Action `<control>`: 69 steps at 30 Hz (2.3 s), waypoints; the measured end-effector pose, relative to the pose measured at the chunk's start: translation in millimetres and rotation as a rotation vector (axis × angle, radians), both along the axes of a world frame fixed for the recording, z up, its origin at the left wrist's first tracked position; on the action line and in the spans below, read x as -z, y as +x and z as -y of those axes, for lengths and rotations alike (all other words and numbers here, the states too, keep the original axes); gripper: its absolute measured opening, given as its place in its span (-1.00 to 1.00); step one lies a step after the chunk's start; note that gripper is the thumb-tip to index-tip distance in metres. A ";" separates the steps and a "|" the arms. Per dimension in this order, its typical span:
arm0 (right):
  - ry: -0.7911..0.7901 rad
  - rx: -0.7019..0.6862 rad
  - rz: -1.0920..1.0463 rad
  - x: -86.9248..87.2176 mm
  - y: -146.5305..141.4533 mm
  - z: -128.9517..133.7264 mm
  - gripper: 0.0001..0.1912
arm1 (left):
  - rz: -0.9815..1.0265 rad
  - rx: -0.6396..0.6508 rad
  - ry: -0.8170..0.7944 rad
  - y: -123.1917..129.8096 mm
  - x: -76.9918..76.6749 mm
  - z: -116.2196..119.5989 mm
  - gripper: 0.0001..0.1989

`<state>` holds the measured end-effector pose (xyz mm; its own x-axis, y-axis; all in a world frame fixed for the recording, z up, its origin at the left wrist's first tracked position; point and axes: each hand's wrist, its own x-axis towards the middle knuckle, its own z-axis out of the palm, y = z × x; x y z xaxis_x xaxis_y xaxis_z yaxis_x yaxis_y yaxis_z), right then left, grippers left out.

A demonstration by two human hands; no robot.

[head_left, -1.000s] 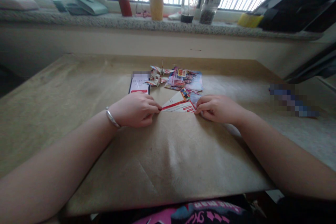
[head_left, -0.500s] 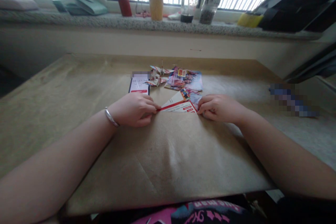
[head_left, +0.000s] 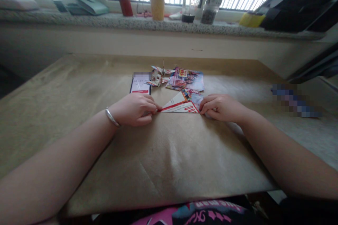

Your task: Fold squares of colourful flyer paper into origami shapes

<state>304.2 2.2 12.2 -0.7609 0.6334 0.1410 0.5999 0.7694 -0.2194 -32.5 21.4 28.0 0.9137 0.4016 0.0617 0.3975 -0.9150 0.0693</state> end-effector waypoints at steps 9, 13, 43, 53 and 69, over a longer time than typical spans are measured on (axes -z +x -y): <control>0.149 0.299 -0.034 13.9 -14.7 3.6 -0.75 | 0.075 -0.129 0.108 15.9 10.6 7.5 -0.68; 0.189 0.276 0.004 13.8 -20.0 4.6 -0.64 | 0.069 -0.151 0.125 23.4 15.1 11.7 -0.67; 0.188 0.240 -0.017 23.6 -28.5 -8.0 -0.67 | 0.262 0.100 -0.070 27.5 21.0 11.3 -0.75; 0.213 0.312 -0.083 31.0 -35.5 -13.0 -0.68 | 0.293 0.111 -0.077 31.7 24.7 7.2 -0.74; 0.112 0.371 -0.009 26.3 -45.1 -7.5 -0.46 | 0.118 0.076 0.001 35.8 22.6 11.9 -0.60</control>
<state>259.1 9.7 -14.1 -0.4817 0.8454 0.2306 0.8402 0.5204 -0.1524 3.4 9.6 5.4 0.9280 0.3313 0.1704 0.3161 -0.9422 0.1108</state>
